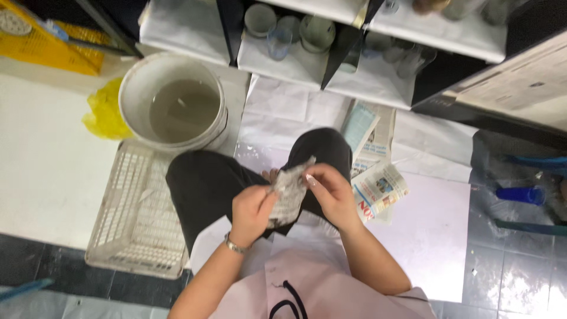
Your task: The person sits on the floor and wraps glassware with newspaper. They fold the newspaper around a glass, tuck the edges, and place the wrapped item into a basket. The process is repeated for multiple glasses.
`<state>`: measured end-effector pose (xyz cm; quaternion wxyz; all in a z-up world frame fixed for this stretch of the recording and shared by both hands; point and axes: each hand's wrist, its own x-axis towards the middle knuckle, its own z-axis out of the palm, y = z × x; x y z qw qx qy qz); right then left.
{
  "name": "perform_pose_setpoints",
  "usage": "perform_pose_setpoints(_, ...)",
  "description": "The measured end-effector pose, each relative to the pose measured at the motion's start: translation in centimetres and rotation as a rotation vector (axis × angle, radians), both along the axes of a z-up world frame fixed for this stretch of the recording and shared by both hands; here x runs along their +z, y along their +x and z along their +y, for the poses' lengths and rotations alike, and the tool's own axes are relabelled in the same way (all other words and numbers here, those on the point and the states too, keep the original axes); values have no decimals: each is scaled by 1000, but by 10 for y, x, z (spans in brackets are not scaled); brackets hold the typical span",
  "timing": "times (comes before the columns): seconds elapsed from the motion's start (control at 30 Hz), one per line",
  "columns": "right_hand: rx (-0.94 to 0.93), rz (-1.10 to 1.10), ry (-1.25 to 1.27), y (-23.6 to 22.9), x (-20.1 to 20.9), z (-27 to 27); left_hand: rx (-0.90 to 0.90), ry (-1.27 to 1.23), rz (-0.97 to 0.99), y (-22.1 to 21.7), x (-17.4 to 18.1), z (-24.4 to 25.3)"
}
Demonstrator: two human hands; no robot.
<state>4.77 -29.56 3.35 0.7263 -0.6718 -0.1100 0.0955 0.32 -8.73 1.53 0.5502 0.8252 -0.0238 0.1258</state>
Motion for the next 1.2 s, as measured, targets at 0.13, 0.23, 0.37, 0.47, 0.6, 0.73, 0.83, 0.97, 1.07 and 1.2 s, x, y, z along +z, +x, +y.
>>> perform_pose_setpoints(0.13,-5,-144,-335,-29,10,-1,107,-232,311,-18,-15,-4)
perform_pose_setpoints(0.23,20,-165,-446,-43,14,3,119,-441,211,-26,-28,-8)
perform_pose_setpoints(0.37,241,-122,-328,-54,4,6,-9,-495,75,-29,-44,-12)
perform_pose_setpoints(0.47,425,-174,-289,-59,-6,3,-114,-535,56,-32,-45,-19)
perform_pose_setpoints(0.6,435,-67,-188,-59,-19,-4,-86,-540,161,-29,-34,-23)
perform_pose_setpoints(0.73,40,104,-32,-56,-40,-6,40,-522,121,-26,-24,-16)
perform_pose_setpoints(0.83,-128,361,170,-44,-48,-21,126,-462,149,-28,-19,-5)
perform_pose_setpoints(0.97,-274,390,92,-31,-42,-33,160,-566,139,-28,-8,7)
perform_pose_setpoints(1.07,-532,-18,-139,-36,-29,-21,180,-504,82,-31,2,7)
perform_pose_setpoints(1.2,-412,-618,-370,-57,-11,1,161,-239,49,-31,9,2)
